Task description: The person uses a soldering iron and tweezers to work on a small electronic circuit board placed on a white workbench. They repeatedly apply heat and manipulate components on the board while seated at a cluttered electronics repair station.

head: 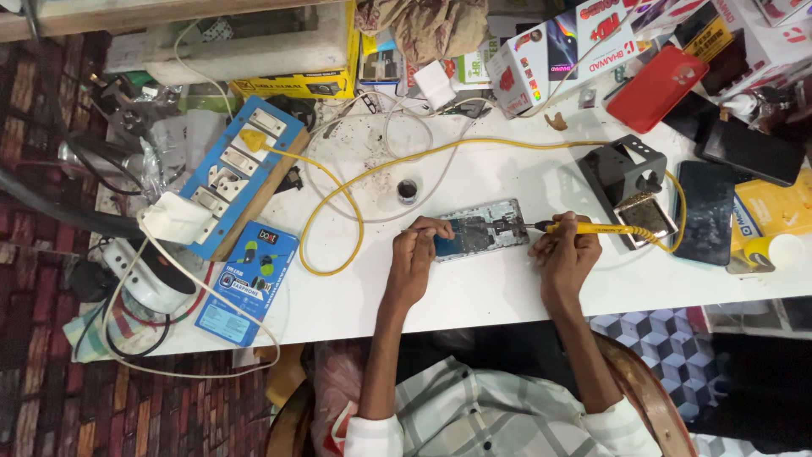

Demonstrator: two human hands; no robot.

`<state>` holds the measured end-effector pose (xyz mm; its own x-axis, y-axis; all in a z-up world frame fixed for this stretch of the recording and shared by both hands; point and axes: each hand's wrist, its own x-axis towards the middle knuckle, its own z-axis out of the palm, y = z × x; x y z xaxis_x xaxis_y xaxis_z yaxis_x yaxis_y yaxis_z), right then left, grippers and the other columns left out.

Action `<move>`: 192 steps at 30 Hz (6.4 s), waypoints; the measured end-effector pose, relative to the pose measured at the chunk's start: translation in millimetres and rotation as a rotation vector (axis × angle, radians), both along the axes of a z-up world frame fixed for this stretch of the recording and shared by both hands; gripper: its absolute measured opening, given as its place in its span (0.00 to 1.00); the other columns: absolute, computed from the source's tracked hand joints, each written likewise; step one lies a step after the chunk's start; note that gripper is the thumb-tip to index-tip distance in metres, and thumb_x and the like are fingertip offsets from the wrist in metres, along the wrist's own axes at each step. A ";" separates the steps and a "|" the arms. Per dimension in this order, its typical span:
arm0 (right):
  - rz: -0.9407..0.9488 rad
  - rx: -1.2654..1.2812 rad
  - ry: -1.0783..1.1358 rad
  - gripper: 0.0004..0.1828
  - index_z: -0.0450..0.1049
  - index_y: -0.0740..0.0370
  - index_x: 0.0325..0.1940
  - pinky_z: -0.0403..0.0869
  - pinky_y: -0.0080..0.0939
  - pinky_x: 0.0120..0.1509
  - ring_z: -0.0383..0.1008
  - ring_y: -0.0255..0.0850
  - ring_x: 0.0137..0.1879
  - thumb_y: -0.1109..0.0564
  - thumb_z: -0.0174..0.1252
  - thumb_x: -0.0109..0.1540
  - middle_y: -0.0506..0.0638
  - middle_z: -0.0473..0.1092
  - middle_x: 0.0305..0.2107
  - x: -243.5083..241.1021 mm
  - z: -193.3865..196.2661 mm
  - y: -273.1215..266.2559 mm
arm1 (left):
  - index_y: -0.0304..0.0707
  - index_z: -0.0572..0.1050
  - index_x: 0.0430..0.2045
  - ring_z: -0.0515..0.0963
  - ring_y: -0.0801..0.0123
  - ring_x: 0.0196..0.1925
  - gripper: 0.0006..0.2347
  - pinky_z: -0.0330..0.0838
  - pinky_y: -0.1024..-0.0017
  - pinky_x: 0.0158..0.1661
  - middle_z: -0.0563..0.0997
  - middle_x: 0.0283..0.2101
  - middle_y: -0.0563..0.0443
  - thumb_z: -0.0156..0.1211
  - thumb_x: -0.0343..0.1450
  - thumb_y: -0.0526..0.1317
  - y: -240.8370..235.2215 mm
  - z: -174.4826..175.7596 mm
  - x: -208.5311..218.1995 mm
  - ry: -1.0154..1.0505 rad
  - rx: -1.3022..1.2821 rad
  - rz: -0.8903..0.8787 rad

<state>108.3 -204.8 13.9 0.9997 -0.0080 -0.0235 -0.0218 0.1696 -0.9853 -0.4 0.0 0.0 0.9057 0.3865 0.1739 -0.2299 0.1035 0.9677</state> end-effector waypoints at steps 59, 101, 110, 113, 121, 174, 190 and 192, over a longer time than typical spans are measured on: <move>-0.034 -0.021 0.017 0.17 0.67 0.66 0.41 0.59 0.34 0.22 0.60 0.34 0.18 0.49 0.47 0.75 0.46 0.59 0.15 1.5 -1.6 -0.2 | 0.32 0.74 0.34 0.61 0.81 0.24 0.13 0.60 0.79 0.27 0.82 0.41 0.51 0.41 0.83 0.39 1.2 3.4 0.9 0.011 0.041 0.024; 0.119 0.022 -0.060 0.04 0.65 0.62 0.46 0.65 0.31 0.32 0.67 0.32 0.27 0.59 0.52 0.73 0.47 0.66 0.23 -0.5 -7.6 -30.0 | 0.34 0.74 0.34 0.58 0.83 0.22 0.13 0.57 0.79 0.24 0.82 0.39 0.49 0.45 0.81 0.43 0.0 -12.6 4.9 0.011 -0.063 0.039; 0.078 0.048 -0.011 0.06 0.66 0.62 0.45 0.65 0.30 0.28 0.65 0.30 0.25 0.59 0.56 0.71 0.45 0.66 0.22 0.4 -2.0 -24.1 | 0.34 0.73 0.33 0.59 0.83 0.23 0.14 0.57 0.79 0.25 0.82 0.38 0.51 0.45 0.81 0.45 0.5 -9.2 5.4 -0.001 -0.034 0.043; 0.086 0.039 0.010 0.06 0.66 0.62 0.44 0.63 0.30 0.27 0.66 0.30 0.24 0.59 0.56 0.71 0.45 0.66 0.22 -3.9 3.1 -24.8 | 0.34 0.73 0.33 0.61 0.83 0.24 0.16 0.59 0.79 0.26 0.81 0.39 0.51 0.45 0.82 0.46 0.6 -8.0 3.3 -0.004 -0.005 0.050; 0.165 -0.077 0.062 0.07 0.70 0.64 0.42 0.61 0.30 0.25 0.64 0.30 0.22 0.60 0.62 0.67 0.47 0.67 0.21 2.5 18.9 -38.7 | 0.35 0.73 0.33 0.59 0.83 0.23 0.16 0.58 0.79 0.25 0.82 0.37 0.52 0.45 0.82 0.48 0.4 -4.3 3.2 0.024 -0.014 0.036; 0.202 0.065 -0.016 0.07 0.71 0.69 0.41 0.70 0.35 0.37 0.67 0.34 0.29 0.62 0.61 0.67 0.51 0.70 0.27 4.1 -2.8 -44.4 | 0.34 0.74 0.32 0.58 0.82 0.23 0.16 0.55 0.80 0.24 0.80 0.39 0.49 0.47 0.82 0.48 0.5 -11.0 5.2 -0.018 -0.063 0.025; 0.044 0.087 0.046 0.08 0.66 0.63 0.36 0.64 0.34 0.29 0.59 0.31 0.21 0.64 0.57 0.68 0.46 0.62 0.18 5.2 -13.2 -48.7 | 0.34 0.73 0.32 0.57 0.84 0.21 0.16 0.54 0.80 0.23 0.82 0.39 0.49 0.45 0.82 0.48 2.1 -8.1 2.7 0.002 -0.006 0.038; 0.047 0.113 0.013 0.08 0.66 0.63 0.38 0.66 0.35 0.31 0.59 0.31 0.21 0.64 0.58 0.69 0.46 0.62 0.18 5.4 -17.4 -49.7 | 0.33 0.72 0.32 0.56 0.84 0.21 0.15 0.53 0.81 0.23 0.81 0.39 0.49 0.46 0.81 0.47 2.9 -7.5 3.4 -0.004 -0.061 0.018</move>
